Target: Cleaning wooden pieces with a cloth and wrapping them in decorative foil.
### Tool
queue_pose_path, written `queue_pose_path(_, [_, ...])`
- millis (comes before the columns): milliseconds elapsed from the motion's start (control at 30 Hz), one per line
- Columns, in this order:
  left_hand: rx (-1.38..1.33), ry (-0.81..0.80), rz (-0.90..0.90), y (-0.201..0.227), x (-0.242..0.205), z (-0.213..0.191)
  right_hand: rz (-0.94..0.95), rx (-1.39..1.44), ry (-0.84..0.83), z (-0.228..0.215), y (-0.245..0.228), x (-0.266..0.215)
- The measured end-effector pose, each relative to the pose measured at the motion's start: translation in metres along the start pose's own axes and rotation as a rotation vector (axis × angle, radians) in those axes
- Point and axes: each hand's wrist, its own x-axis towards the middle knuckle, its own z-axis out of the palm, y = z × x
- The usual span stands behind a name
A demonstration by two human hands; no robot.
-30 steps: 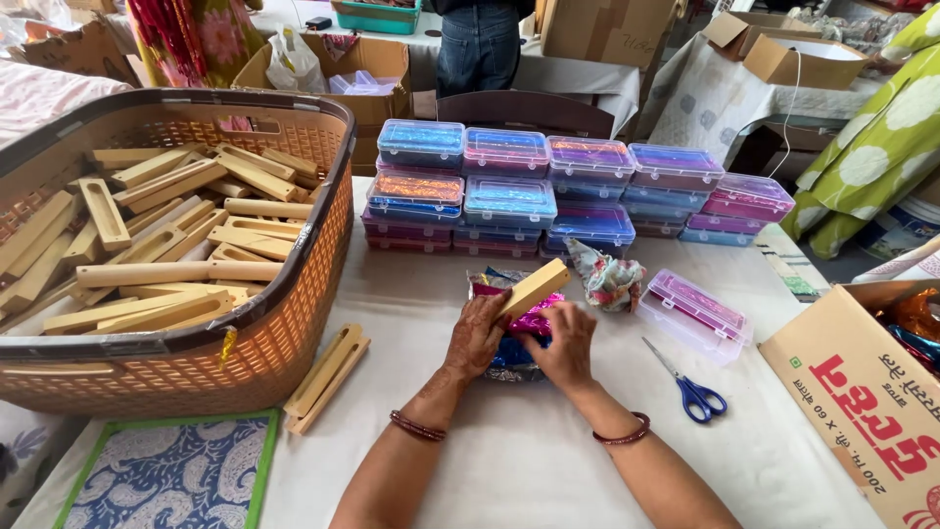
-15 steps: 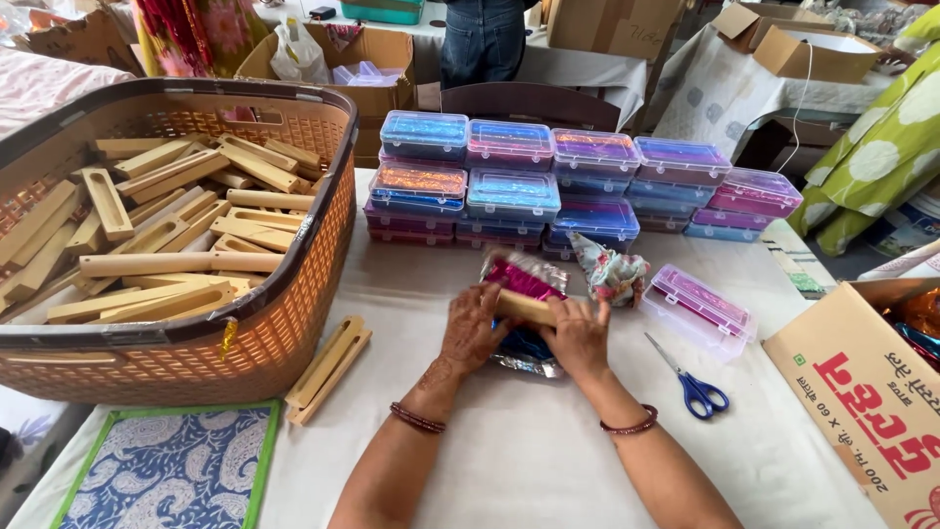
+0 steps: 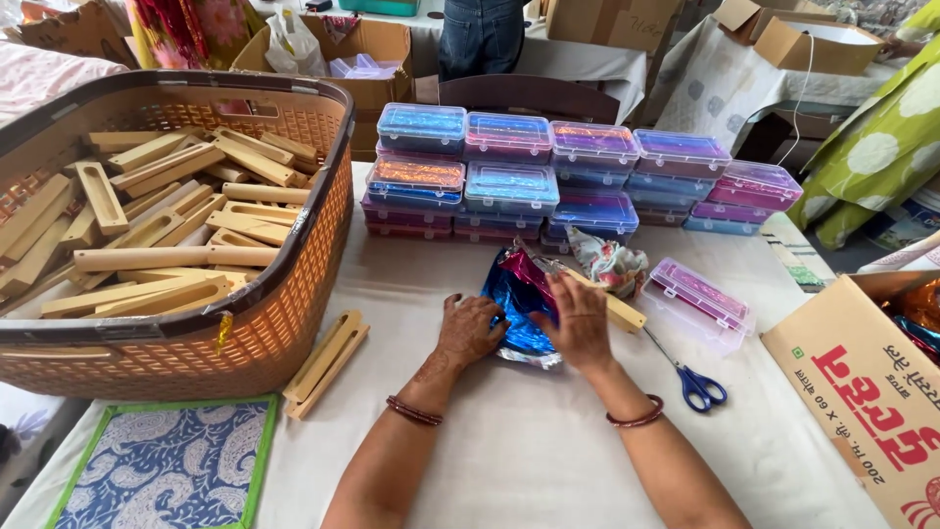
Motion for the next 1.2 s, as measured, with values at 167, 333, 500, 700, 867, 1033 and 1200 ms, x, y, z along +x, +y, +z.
queue_pose_path(167, [-0.152,-0.138,-0.107,0.023,-0.004,-0.025,0.187,0.097,-0.406,0.029,0.002,-0.023])
queue_pose_path(333, [-0.014,0.160,0.093,0.005,0.001,0.004,-0.255,0.188,-0.035,0.016,-0.013,-0.021])
queue_pose_path(500, [0.185,0.175,0.107,0.003,0.001,-0.002,-0.414,0.347,-0.078,-0.046,-0.060,0.008])
queue_pose_path(700, [0.086,0.366,-0.042,-0.005,0.002,-0.004,-0.144,0.203,-0.367,0.000,-0.034,-0.013])
queue_pose_path(867, [0.159,0.246,-0.068,-0.011,0.005,0.003,0.472,0.873,-0.821,-0.079,0.012,0.028])
queue_pose_path(1033, [0.185,0.071,-0.005,-0.004,0.003,0.001,0.535,0.839,-0.264,-0.140,0.160,-0.004])
queue_pose_path(1200, [0.160,0.007,-0.059,-0.003,0.004,0.004,0.333,0.067,0.124,-0.306,0.237,-0.028])
